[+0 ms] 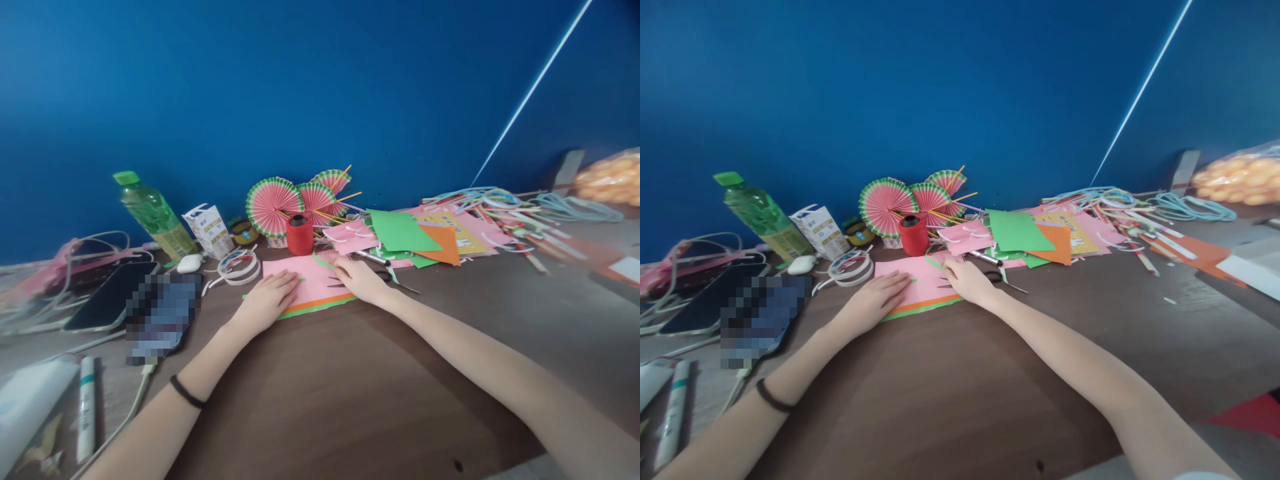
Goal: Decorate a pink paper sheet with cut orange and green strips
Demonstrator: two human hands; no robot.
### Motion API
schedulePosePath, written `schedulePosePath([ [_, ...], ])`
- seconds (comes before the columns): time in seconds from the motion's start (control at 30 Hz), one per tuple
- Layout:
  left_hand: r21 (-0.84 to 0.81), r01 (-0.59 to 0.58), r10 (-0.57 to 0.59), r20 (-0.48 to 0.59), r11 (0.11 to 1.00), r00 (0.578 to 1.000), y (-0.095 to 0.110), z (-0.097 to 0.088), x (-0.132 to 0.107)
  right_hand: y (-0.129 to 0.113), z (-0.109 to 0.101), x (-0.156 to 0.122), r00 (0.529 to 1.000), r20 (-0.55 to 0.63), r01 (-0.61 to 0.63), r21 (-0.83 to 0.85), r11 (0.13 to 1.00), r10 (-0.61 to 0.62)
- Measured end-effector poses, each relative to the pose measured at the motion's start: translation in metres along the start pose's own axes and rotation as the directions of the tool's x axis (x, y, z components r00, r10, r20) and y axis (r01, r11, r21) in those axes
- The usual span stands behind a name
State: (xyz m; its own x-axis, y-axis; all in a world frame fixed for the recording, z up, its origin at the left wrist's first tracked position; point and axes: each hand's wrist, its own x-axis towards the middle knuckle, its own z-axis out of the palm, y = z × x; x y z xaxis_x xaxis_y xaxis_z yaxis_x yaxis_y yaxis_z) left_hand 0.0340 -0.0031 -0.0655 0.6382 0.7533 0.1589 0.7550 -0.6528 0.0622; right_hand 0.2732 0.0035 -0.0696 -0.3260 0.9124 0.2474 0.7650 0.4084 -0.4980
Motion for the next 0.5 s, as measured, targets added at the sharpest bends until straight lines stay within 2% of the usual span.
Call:
schedulePosePath([
  [0.1, -0.045, -0.024, 0.02, -0.071, 0.999, 0.997, 0.001, -0.001, -0.001, 0.004, 0.001, 0.002, 1.0, 0.011, 0.006, 0.048, 0.999, -0.007],
  [0.2, -0.088, -0.002, -0.009, -0.125, 0.996, 0.992, -0.001, -0.002, 0.0, 0.006, 0.001, 0.002, 1.0, 0.013, -0.014, 0.094, 0.996, 0.013],
  [0.33, -0.219, 0.051, -0.08, -0.126, 0.974, 0.989, -0.007, -0.005, 0.001, 0.003, -0.008, 0.002, 1.0, -0.015, 0.0, 0.269, 0.963, 0.005],
  [0.4, -0.299, 0.094, -0.127, -0.091, 0.949, 0.988, -0.009, -0.007, 0.002, -0.002, -0.018, 0.002, 0.997, 0.023, 0.054, 0.442, 0.895, -0.072],
  [0.43, -0.334, 0.117, -0.149, -0.073, 0.935, 0.986, -0.009, -0.008, 0.003, -0.004, -0.025, 0.002, 0.988, 0.078, 0.071, 0.536, 0.841, -0.133],
  [0.47, -0.361, 0.136, -0.169, -0.061, 0.923, 0.984, -0.009, -0.009, 0.003, -0.007, -0.031, 0.002, 0.97, 0.136, 0.077, 0.606, 0.792, -0.199],
  [0.5, -0.38, 0.147, -0.182, -0.058, 0.913, 0.982, -0.009, -0.01, 0.003, -0.009, -0.037, 0.001, 0.931, 0.227, 0.087, 0.625, 0.776, -0.287],
])
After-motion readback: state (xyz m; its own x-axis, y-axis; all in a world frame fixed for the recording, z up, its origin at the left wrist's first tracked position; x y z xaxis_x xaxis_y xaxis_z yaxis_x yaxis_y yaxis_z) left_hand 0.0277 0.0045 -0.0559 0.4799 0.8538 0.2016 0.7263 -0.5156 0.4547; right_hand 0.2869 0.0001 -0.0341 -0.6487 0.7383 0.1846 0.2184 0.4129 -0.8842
